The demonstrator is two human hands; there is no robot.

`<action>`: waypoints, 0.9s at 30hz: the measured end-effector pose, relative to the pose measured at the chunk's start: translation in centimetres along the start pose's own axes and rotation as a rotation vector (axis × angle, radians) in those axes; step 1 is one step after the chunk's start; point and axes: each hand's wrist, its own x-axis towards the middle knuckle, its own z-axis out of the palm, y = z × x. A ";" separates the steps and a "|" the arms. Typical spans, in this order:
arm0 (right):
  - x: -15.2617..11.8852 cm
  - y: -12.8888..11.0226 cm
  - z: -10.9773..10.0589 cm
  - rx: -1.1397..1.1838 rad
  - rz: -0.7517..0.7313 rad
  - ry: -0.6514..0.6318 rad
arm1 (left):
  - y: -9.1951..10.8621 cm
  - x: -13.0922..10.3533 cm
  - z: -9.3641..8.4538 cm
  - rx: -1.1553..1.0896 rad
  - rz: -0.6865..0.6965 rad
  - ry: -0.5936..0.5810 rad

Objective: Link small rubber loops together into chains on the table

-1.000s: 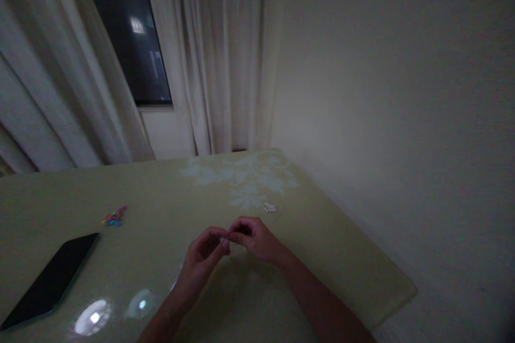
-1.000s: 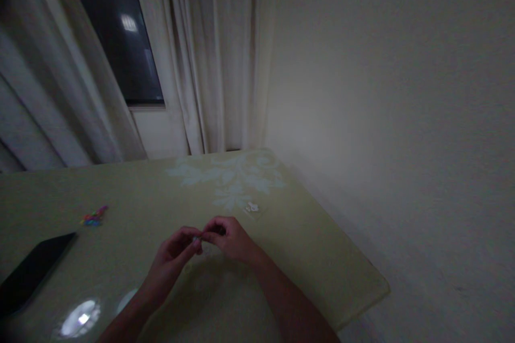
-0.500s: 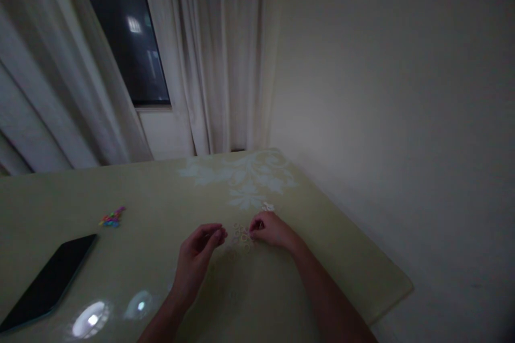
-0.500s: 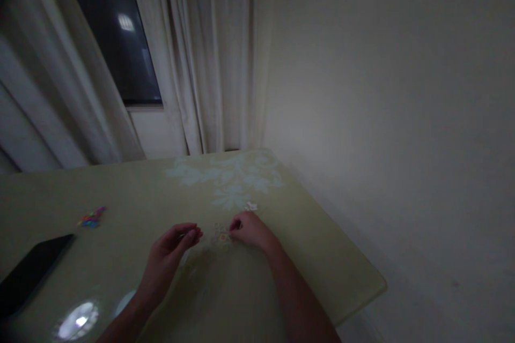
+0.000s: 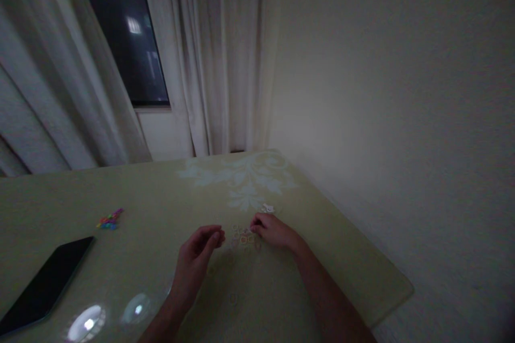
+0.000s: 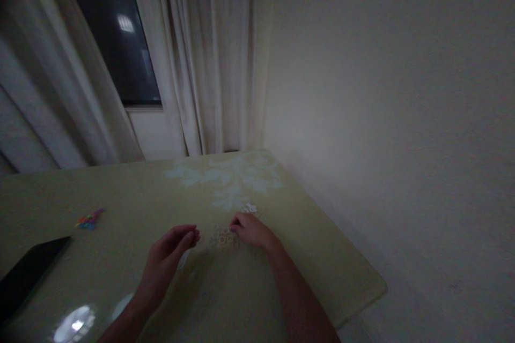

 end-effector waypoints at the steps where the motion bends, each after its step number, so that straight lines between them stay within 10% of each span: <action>1: 0.0 -0.2 0.0 0.035 0.000 -0.003 | 0.1 0.0 0.1 -0.003 -0.009 -0.002; 11: -0.6 -3.8 1.3 0.601 -0.108 -0.059 | -0.6 -0.5 0.8 -0.022 -0.030 -0.078; 27: -1.3 -5.3 2.4 0.744 -0.118 -0.091 | 0.2 -0.6 0.9 -0.103 -0.032 -0.095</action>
